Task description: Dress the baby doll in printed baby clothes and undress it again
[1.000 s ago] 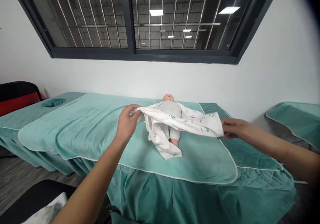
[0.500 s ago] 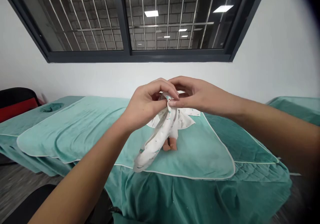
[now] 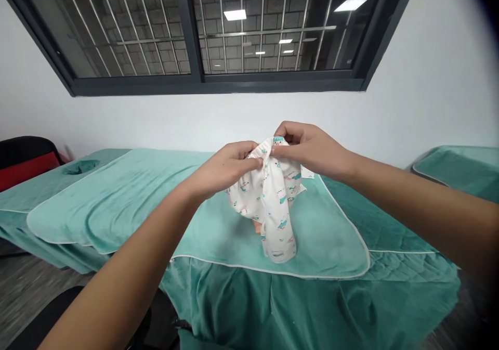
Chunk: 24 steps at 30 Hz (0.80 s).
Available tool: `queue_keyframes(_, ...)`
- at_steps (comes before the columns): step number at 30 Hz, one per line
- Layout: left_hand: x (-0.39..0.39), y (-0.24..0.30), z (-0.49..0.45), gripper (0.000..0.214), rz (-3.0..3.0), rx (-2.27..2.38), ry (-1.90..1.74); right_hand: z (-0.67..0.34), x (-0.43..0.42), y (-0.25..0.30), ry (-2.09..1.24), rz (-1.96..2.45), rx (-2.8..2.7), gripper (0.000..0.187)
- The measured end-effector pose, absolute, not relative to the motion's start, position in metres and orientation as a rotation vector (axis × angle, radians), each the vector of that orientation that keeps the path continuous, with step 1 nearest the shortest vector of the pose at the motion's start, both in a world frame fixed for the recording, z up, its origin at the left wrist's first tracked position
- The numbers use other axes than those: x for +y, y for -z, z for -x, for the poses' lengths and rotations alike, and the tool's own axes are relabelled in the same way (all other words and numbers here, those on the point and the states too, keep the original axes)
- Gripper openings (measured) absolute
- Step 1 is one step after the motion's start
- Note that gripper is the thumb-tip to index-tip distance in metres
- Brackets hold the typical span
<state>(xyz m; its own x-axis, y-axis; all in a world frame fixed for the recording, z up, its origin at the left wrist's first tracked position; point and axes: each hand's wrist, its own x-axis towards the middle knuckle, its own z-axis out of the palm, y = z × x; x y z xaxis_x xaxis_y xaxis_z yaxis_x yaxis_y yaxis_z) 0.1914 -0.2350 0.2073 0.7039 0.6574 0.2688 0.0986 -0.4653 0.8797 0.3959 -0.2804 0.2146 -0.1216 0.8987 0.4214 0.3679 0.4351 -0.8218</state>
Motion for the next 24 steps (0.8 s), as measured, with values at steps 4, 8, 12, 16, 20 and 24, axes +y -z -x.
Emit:
queue_keyframes(4, -0.225, -0.201, -0.193, 0.025, -1.792, 0.502, -0.963, -0.405, -0.277, -0.206, -0.79, 1.026, -1.61, 0.026)
queue_keyframes(8, -0.218, -0.2, -0.199, 0.025, -1.675, 0.49, -1.295, -0.418, -0.274, -0.194, -0.794, 1.089, -1.629, 0.033)
queue_keyframes(12, -0.223, -0.197, -0.207, 0.029, -1.602, 0.497, -1.013, -0.418, -0.27, -0.181, -0.844, 1.07, -1.566, 0.034)
queue_keyframes(16, -0.224, -0.187, -0.209, 0.035, -1.585, 0.486, -0.552, -0.415, -0.266, -0.174, -0.851, 0.97, -1.398, 0.033)
queue_keyframes(20, -0.216, -0.175, -0.207, 0.036, -1.616, 0.477, -0.383, -0.418, -0.262, -0.165, -0.887, 0.963, -1.35, 0.035)
queue_keyframes(24, -0.21, -0.163, -0.214, 0.037, -1.471, 0.427, -0.736, -0.419, -0.262, -0.152, -0.984, 1.012, -1.538, 0.039)
